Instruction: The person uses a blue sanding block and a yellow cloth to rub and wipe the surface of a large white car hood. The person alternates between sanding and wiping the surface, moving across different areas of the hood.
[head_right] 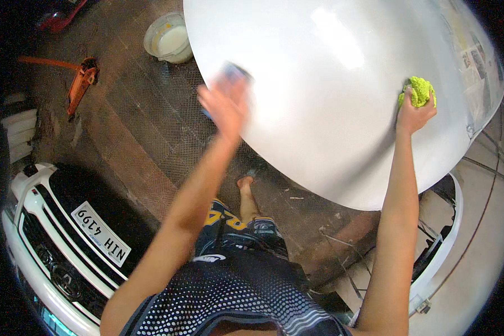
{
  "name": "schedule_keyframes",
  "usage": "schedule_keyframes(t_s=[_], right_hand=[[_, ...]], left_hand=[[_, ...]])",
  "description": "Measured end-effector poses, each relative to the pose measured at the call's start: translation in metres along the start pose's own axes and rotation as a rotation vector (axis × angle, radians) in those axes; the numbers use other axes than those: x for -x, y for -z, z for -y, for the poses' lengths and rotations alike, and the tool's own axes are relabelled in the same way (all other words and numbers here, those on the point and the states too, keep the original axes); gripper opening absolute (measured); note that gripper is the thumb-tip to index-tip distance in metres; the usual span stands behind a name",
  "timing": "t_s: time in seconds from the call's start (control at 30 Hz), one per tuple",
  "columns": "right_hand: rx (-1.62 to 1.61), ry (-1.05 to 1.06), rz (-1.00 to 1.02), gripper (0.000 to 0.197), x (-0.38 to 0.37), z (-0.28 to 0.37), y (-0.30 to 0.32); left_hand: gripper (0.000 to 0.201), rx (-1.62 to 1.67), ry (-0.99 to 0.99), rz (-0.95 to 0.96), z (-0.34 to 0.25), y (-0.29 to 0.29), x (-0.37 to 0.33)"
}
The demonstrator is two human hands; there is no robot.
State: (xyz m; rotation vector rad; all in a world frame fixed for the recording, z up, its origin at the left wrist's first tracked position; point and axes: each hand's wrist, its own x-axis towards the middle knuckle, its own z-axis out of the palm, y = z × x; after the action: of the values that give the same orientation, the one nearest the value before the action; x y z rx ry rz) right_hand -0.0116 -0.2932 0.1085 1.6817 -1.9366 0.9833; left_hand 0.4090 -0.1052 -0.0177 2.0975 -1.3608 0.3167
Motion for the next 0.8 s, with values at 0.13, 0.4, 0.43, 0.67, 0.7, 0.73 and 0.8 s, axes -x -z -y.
schedule_keyframes(t_s=[0.13,0.4,0.43,0.67,0.7,0.73,0.8], right_hand=[[-0.033,-0.019,0.017,0.072,0.008,-0.011,0.015],[-0.003,0.011,0.018,0.070,0.008,0.009,0.010],[-0.031,0.053,-0.013,0.069,0.009,0.014,0.008],[-0.061,0.023,0.009,0.074,0.009,0.006,0.018],[-0.044,0.030,0.008,0.075,0.015,0.005,0.013],[-0.019,0.041,-0.001,0.076,0.015,0.004,0.010],[-0.009,0.049,-0.013,0.077,0.011,0.006,0.005]], left_hand=[[0.043,0.556,-0.518,0.240,-0.052,0.045,0.078],[0.039,0.013,0.144,-0.053,-0.015,-0.017,-0.085],[0.036,-0.016,0.065,-0.004,-0.036,-0.019,-0.040],[0.031,0.345,-0.049,0.328,-0.013,-0.012,-0.077],[0.034,0.175,0.113,0.164,-0.004,-0.010,-0.113],[0.037,0.048,0.291,0.019,-0.001,-0.008,-0.150],[0.043,0.007,0.270,0.002,-0.024,-0.021,-0.151]])
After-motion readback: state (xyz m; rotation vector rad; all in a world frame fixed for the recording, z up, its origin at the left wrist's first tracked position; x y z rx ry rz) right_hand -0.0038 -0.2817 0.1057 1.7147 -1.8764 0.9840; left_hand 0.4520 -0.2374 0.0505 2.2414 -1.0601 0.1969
